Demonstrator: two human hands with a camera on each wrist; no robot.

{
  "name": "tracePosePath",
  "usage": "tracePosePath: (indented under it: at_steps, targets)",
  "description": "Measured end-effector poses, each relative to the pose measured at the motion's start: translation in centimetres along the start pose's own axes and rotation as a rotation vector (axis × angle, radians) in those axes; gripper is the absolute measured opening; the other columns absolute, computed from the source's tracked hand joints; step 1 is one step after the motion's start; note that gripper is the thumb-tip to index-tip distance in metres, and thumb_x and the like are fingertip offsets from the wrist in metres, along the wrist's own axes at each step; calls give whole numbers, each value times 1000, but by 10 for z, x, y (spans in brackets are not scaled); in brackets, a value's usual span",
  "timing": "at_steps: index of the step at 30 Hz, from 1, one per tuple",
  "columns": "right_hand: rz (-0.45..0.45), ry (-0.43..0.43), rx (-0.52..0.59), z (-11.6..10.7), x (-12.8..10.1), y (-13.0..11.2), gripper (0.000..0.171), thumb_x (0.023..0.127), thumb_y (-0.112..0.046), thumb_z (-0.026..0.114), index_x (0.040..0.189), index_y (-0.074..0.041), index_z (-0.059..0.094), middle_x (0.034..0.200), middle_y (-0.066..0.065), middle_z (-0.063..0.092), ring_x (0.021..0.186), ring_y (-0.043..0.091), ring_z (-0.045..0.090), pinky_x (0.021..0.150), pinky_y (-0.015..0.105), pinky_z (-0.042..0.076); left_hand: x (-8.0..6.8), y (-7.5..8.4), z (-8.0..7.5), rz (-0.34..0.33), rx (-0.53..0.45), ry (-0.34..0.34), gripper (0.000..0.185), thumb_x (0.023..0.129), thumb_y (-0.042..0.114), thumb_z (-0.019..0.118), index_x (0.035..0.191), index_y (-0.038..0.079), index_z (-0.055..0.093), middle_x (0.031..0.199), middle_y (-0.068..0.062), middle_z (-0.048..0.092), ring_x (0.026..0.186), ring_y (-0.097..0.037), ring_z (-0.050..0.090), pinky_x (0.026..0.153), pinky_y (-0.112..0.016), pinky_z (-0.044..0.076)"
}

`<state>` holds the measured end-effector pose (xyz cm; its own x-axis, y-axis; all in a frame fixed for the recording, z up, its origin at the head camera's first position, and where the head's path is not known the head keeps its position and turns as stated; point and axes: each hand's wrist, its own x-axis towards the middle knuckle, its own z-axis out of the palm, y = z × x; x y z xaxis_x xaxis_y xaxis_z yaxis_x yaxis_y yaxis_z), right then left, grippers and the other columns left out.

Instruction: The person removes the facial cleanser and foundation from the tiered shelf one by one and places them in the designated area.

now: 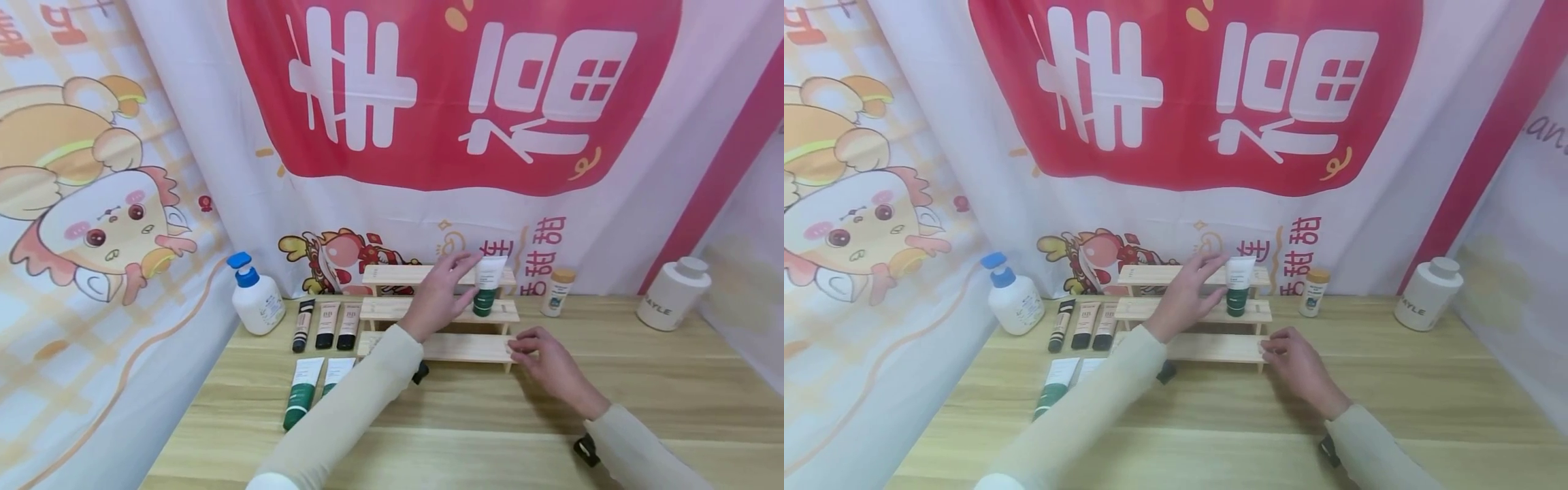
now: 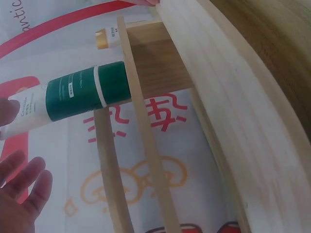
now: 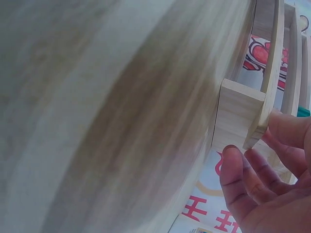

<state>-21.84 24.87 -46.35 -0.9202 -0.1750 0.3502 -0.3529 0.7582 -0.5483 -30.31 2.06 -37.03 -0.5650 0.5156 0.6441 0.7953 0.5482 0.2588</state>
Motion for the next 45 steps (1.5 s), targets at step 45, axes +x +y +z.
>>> tracePosePath:
  at_steps: [45]
  targets:
    - [-75, 50, -11, 0, -1, -6, 18, 80, 0, 73, 98, 2, 71, 99, 13, 59, 86, 28, 61, 80, 49, 50, -89, -55, -128, -107, 66, 20, 51, 89, 2, 63, 136, 16, 48, 120, -3, 57, 87, -13, 53, 76, -30, 50]
